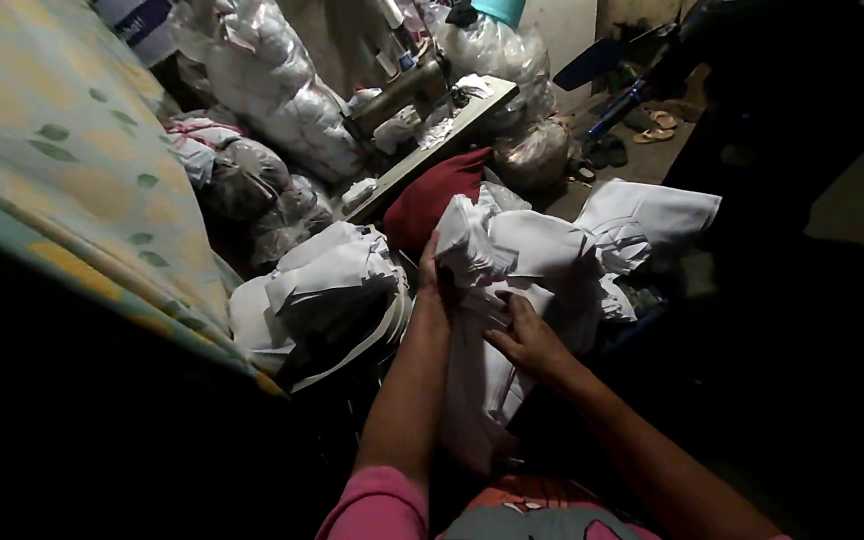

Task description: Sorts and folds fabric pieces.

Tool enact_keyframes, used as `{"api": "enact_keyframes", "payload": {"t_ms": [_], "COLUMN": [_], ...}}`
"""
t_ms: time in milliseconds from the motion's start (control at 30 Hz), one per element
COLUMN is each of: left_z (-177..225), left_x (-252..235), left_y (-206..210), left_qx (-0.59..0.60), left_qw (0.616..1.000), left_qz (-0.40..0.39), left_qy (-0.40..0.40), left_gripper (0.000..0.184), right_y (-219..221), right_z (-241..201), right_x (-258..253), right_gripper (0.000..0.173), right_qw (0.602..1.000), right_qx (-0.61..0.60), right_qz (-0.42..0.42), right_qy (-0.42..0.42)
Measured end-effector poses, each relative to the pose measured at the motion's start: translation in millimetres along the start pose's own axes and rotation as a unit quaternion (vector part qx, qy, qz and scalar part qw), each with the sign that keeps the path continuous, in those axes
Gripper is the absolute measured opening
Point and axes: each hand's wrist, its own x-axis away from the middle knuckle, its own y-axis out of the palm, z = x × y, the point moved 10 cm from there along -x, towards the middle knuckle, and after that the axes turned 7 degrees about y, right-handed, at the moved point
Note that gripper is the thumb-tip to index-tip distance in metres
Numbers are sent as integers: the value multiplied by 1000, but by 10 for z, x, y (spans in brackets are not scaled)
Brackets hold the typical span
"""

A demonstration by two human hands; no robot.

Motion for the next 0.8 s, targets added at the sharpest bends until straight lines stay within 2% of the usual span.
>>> {"api": "enact_keyframes", "payload": {"t_ms": [167, 233, 300, 367, 433, 467, 500, 533, 600, 667, 767, 800], "left_z": [523, 726, 930, 1085, 1095, 1055, 993, 929, 885, 922, 887, 885], "left_x": [16, 119, 330, 642, 939, 1089, 1185, 1268, 1421, 1505, 1515, 1523], "left_y": [-88, -159, -285, -407, -484, -521, -527, -528, -584, -713, -1166, -1297], "left_qx": [34, 31, -47, -142, -159, -175, -211, -274, -385, -416, -317, -268], "left_qw": [999, 998, 996, 987, 986, 983, 974, 954, 907, 891, 936, 951], "left_qz": [-12, -22, -22, -33, -41, -48, -62, -95, -163, -180, -138, -126], "left_qy": [31, 42, 69, 70, 11, -28, -57, -77, -57, -25, -70, -87], "left_gripper": [47, 48, 44, 36, 30, 25, 20, 28, 56, 63, 83, 80], "right_y": [157, 206, 255, 356, 443, 469, 486, 508, 602, 743, 976, 1060], "right_z": [5, -54, -94, -94, -169, -223, -270, -322, -354, -398, -597, -692], "right_x": [-57, -105, -155, -219, -260, -281, -300, -307, -332, -370, -468, -522], "right_gripper": [60, 53, 46, 50, 63, 64, 58, 47, 25, 16, 15, 14], "right_qw": [999, 998, 984, 932, 865, 838, 821, 815, 849, 880, 888, 889], "right_qx": [24, -36, -168, -348, -485, -529, -556, -569, -525, -473, -459, -459], "right_qz": [-37, -47, -57, -81, -115, -125, -123, -111, -49, -22, -4, -5], "right_qy": [-1, -16, 5, 63, 61, 45, 33, 28, 39, 32, 2, -10]}}
